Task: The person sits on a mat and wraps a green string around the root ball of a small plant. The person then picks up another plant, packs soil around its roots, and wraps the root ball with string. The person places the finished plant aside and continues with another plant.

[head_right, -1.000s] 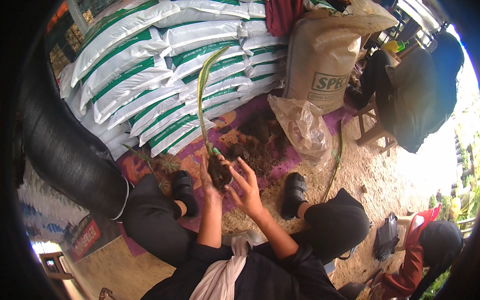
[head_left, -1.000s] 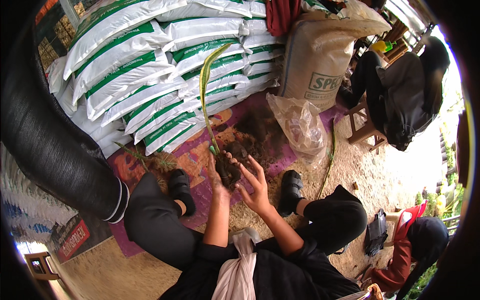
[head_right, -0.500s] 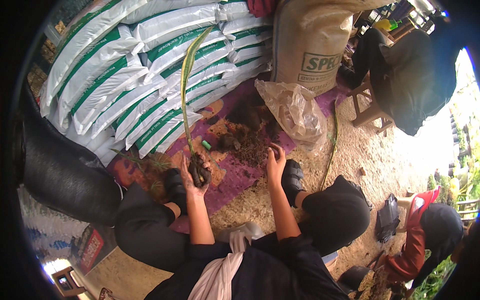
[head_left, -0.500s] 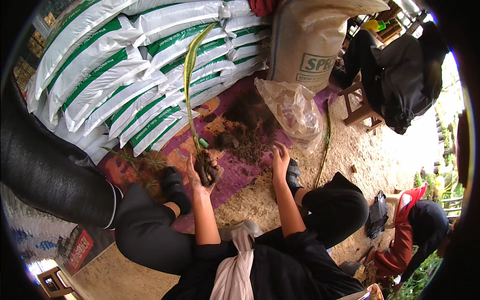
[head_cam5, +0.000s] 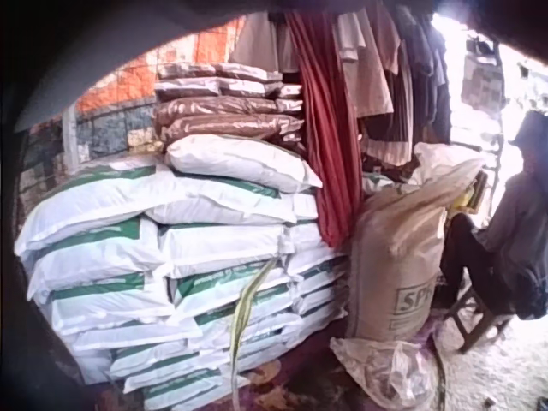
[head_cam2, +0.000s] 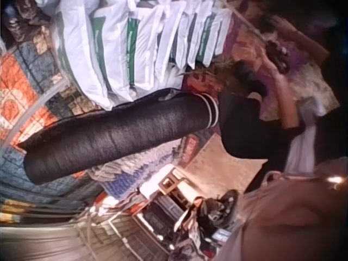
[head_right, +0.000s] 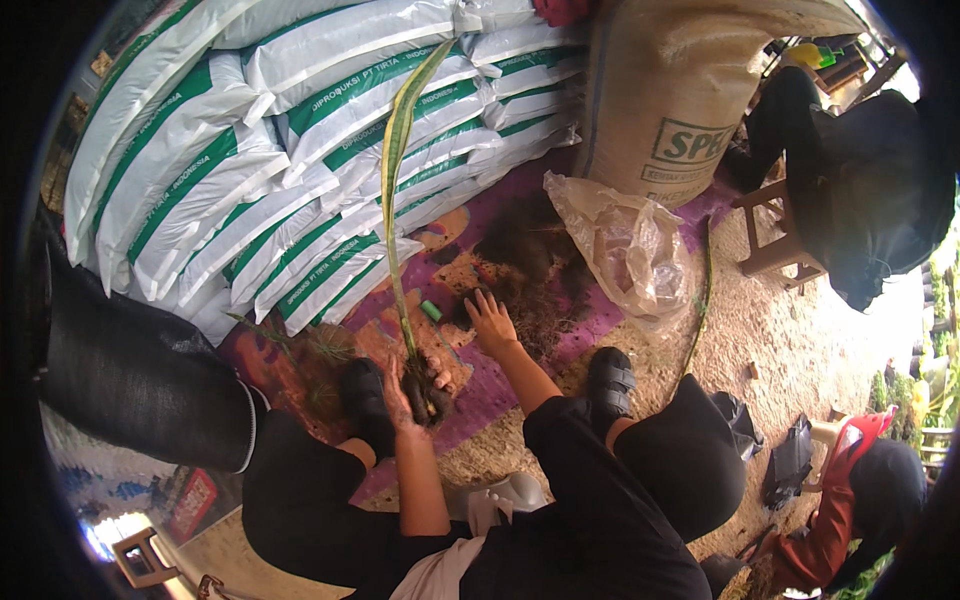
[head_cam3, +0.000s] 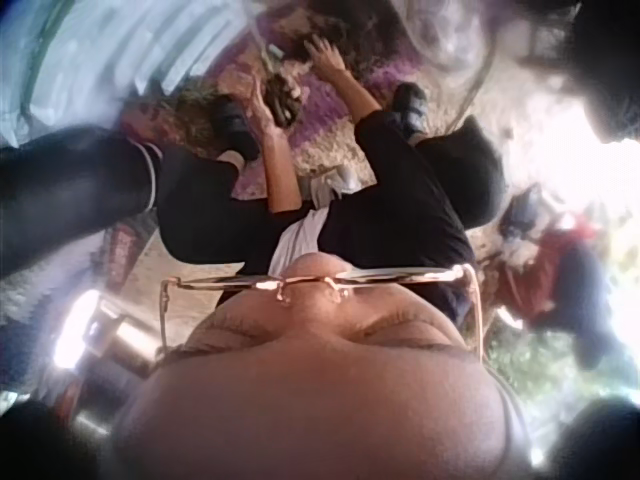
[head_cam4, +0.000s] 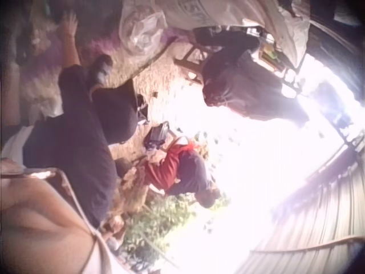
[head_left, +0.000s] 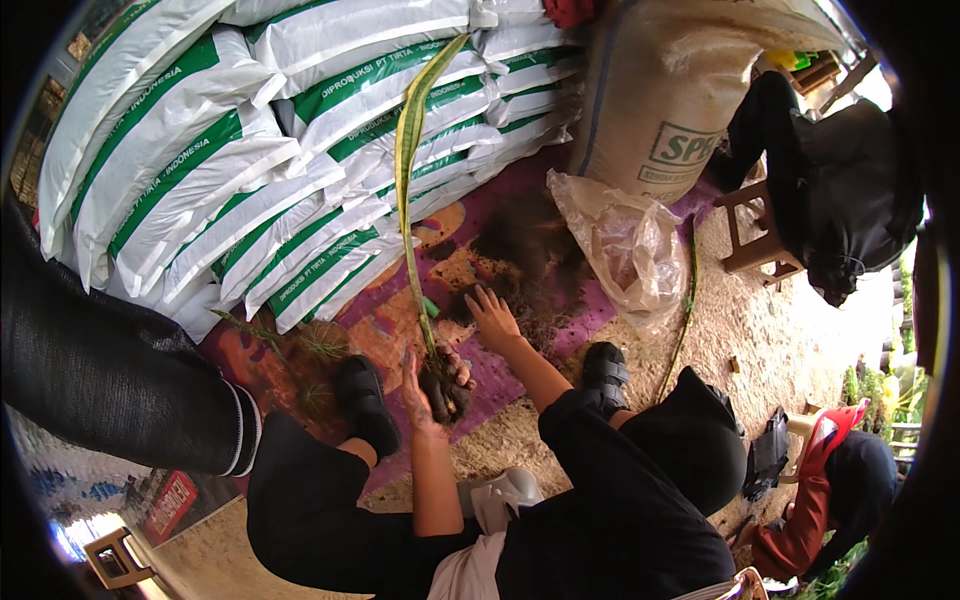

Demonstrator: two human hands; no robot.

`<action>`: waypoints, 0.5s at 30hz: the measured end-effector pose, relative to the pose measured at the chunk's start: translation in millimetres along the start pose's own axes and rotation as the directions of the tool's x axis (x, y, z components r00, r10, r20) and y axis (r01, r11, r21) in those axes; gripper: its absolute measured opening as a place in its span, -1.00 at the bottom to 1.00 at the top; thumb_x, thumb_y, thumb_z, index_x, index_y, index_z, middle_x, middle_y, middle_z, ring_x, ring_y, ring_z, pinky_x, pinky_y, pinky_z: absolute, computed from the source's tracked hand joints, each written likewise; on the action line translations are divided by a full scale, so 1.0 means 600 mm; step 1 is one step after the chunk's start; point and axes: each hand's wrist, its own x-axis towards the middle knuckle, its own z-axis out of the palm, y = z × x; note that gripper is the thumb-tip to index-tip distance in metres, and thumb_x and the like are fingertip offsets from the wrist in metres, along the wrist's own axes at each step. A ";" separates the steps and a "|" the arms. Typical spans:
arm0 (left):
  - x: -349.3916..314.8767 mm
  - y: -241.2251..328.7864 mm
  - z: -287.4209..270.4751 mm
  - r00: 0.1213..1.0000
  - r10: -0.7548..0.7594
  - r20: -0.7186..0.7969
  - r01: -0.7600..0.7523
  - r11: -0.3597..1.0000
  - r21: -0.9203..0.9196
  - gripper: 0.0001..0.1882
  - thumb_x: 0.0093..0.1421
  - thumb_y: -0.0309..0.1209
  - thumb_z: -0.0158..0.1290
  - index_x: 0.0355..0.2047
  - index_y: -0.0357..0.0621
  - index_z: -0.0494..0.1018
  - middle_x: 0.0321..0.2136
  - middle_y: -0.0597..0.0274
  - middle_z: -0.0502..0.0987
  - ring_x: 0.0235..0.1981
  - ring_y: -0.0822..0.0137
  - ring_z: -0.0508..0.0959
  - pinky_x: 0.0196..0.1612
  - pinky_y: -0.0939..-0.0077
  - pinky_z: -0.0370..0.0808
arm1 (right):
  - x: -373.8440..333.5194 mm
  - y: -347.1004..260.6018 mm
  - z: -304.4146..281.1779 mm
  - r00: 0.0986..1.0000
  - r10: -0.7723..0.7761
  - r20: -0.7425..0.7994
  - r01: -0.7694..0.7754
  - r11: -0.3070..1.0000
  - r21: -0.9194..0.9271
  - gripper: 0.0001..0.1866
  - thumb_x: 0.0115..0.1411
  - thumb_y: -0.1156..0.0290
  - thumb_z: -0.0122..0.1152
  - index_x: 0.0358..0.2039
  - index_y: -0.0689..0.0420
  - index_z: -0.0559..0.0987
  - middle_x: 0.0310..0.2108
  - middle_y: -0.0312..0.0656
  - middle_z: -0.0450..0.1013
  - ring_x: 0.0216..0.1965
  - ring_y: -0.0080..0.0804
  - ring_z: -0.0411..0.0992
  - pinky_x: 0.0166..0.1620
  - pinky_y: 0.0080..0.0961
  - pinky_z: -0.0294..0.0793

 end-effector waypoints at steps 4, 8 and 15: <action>0.009 -0.003 -0.006 0.999 0.011 -0.050 -0.010 1.000 0.010 -0.48 0.15 0.04 -0.21 -0.27 -0.24 0.33 -0.48 0.19 0.37 -0.56 0.28 0.39 -0.51 0.39 0.39 | 0.024 0.022 0.010 0.998 -0.035 -0.055 0.036 0.999 0.015 -0.36 0.03 0.48 0.04 0.15 0.01 0.12 0.14 -0.01 0.04 0.12 -0.09 0.10 0.09 -0.30 0.20; 0.012 -0.002 -0.015 0.998 0.001 -0.057 -0.004 0.999 -0.054 -0.48 0.15 0.04 -0.22 -0.25 -0.25 0.32 -0.46 0.17 0.38 -0.56 0.26 0.39 -0.47 0.32 0.40 | 0.027 0.041 0.003 0.995 0.077 -0.056 -0.054 0.941 0.333 -0.39 0.05 0.41 0.09 0.13 0.05 0.15 0.07 0.03 0.15 0.06 -0.09 0.18 0.03 -0.32 0.26; 0.002 -0.003 -0.002 0.998 0.047 -0.038 -0.048 0.999 -0.017 -0.52 0.16 -0.02 -0.21 -0.27 -0.25 0.34 -0.46 0.17 0.40 -0.53 0.23 0.43 -0.43 0.29 0.40 | 0.010 0.069 -0.027 0.911 0.413 -0.017 -0.200 0.478 0.855 -0.54 0.13 0.27 0.07 0.02 0.16 0.31 -0.29 -0.01 0.42 -0.29 -0.29 0.40 -0.24 -0.42 0.37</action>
